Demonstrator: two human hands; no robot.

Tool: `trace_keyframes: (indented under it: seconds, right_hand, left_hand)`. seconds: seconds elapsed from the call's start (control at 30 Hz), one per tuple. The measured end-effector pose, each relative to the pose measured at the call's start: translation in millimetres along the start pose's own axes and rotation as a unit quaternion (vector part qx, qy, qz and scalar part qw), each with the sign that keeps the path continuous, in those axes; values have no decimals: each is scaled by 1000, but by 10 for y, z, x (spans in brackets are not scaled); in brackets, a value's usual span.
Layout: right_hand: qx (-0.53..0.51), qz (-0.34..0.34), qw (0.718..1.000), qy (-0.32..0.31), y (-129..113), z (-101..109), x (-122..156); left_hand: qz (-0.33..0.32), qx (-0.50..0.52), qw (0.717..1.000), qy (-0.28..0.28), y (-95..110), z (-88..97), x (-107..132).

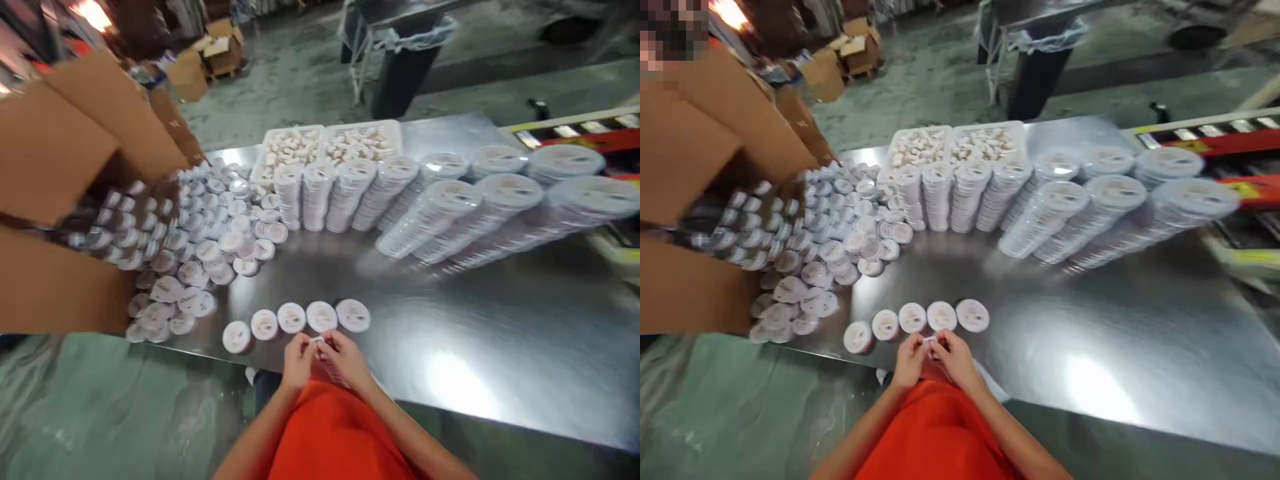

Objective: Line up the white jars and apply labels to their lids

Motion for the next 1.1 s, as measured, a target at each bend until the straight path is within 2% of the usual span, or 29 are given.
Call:
trace_keyframes:
  seconds: [0.17, 0.33, 0.43, 0.53, 0.63, 0.67, 0.73, 0.83, 0.93, 1.0, 1.1]
  right_hand:
    - [-38, -10, 998, 42, 49, 25, 63]
    - [48, -2, 995, 85, 75, 47, 126]
    - [83, -8, 992, 91, 104, 70, 117]
    - [84, -15, 992, 96, 168, 171, 42]
    - [89, -40, 981, 168, 253, 348, -95]
    - [104, -46, 976, 184, 279, 395, -148]
    - [155, -55, 971, 173, 325, 435, -253]
    - [219, -72, 965, 127, 379, 387, -367]
    - [272, -90, 952, 109, 391, 307, -427]
    - [314, -115, 938, 95, 379, 269, -453]
    - [350, -158, 920, 75, 346, 235, -480]
  left_hand:
    - [0, -52, 999, 0, -105, -76, 7]
    - [-11, -107, 993, 40, -83, -110, 61]
    - [-1, -96, 995, 8, -88, -154, 69]
    - [27, -79, 996, -12, -168, -165, 40]
    - [42, -89, 995, -3, -292, -128, -16]
    - [37, -101, 994, 0, -324, -114, -38]
    - [2, -136, 991, -1, -350, -101, -86]
    - [-101, -239, 965, -36, -302, -142, -154]
    - [-185, -377, 905, -74, -242, -216, -205]
    - [-201, -430, 876, -86, -228, -249, -229]
    - [-189, -457, 864, -94, -229, -270, -247]
Point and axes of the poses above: each hand's wrist, its own x-axis away from the middle knuckle, its own z-axis out of the back of the hand, y = z × x, the point moved 2 cm from there along -x, towards the middle knuckle, and after that the axes turned 10 degrees about z, right-handed, at the moved point
